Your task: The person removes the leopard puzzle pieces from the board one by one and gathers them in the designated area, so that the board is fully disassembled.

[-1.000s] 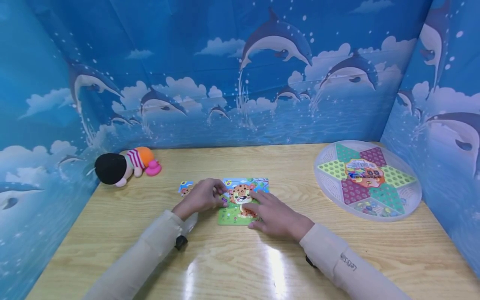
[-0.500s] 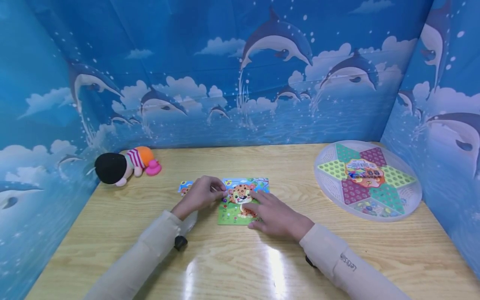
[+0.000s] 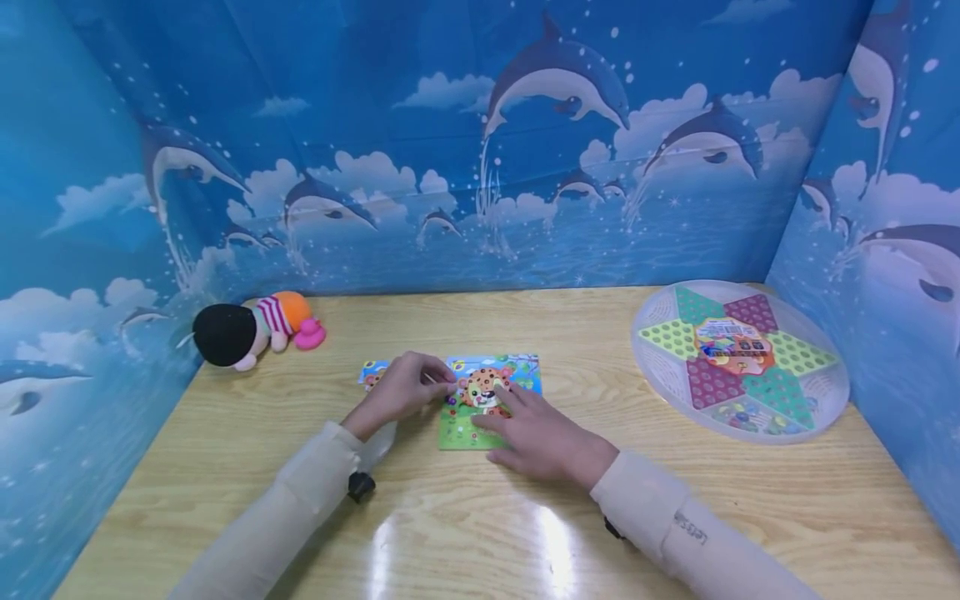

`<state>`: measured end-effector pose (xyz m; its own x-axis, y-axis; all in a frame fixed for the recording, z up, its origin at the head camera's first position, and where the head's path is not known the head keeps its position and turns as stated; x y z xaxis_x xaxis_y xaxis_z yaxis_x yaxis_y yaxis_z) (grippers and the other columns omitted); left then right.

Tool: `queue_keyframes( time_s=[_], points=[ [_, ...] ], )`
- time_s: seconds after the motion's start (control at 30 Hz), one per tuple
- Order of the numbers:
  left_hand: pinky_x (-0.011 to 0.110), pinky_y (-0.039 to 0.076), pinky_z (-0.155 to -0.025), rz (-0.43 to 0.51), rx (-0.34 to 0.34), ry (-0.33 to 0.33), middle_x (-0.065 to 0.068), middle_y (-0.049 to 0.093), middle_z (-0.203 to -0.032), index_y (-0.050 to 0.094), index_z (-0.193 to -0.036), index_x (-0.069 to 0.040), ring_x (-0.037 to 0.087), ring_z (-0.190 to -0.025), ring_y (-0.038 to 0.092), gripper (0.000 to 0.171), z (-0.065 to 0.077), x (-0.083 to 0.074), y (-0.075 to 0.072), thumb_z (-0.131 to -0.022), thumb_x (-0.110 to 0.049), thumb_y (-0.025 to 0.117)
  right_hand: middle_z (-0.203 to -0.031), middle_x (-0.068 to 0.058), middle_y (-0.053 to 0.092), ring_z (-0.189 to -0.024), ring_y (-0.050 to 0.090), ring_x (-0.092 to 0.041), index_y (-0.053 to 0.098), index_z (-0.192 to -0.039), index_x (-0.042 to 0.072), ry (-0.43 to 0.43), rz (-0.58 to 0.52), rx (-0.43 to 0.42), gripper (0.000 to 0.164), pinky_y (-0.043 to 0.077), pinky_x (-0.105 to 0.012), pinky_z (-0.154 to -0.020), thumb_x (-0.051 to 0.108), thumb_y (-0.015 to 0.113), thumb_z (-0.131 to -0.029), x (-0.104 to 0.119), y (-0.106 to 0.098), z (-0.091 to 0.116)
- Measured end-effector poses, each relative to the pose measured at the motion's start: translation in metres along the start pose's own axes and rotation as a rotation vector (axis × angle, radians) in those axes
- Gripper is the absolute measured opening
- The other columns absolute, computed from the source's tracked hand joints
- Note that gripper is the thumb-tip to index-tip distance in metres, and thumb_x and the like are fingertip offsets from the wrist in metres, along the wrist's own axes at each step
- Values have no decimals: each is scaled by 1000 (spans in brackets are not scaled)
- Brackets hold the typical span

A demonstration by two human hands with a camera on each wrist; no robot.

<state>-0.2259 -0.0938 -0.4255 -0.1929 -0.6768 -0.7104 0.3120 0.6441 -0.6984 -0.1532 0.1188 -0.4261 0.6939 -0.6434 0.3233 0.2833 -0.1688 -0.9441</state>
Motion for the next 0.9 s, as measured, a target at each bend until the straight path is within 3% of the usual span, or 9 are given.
queue_keyframes(
  time_s=[0.17, 0.7, 0.9],
  points=[
    [31, 56, -78, 8, 15, 2, -3, 72, -87, 76, -91, -13, 12, -80, 66, 5, 1, 0, 0, -90, -17, 78, -157, -32, 29, -146, 23, -51, 48, -151, 19, 23, 31, 26, 53, 25, -63, -116, 40, 58, -103, 3, 3, -2],
    [35, 55, -82, 25, 27, 8, -4, 70, -84, 75, -87, -12, 13, -81, 64, 5, 7, -4, -2, -91, -15, 76, -157, -30, 30, -147, 23, -49, 49, -150, 18, 23, 28, 11, 52, 25, -63, -116, 39, 58, -103, 3, 4, -3],
    [32, 56, -75, 66, 10, -9, -1, 69, -86, 74, -90, -10, 15, -78, 65, 3, 10, -1, -6, -93, -10, 73, -158, -30, 29, -147, 24, -49, 49, -150, 19, 24, 29, 7, 52, 25, -62, -117, 40, 58, -103, 2, 5, -3]
  ],
)
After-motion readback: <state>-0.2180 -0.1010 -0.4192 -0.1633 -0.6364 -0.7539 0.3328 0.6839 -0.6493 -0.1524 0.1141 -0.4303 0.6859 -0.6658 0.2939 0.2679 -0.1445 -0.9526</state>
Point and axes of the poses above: each hand's wrist, its own z-axis away from the middle knuckle, its own y-axis out of the palm, x = y × z, the point moved 3 cm from there along -z, towards the middle knuckle
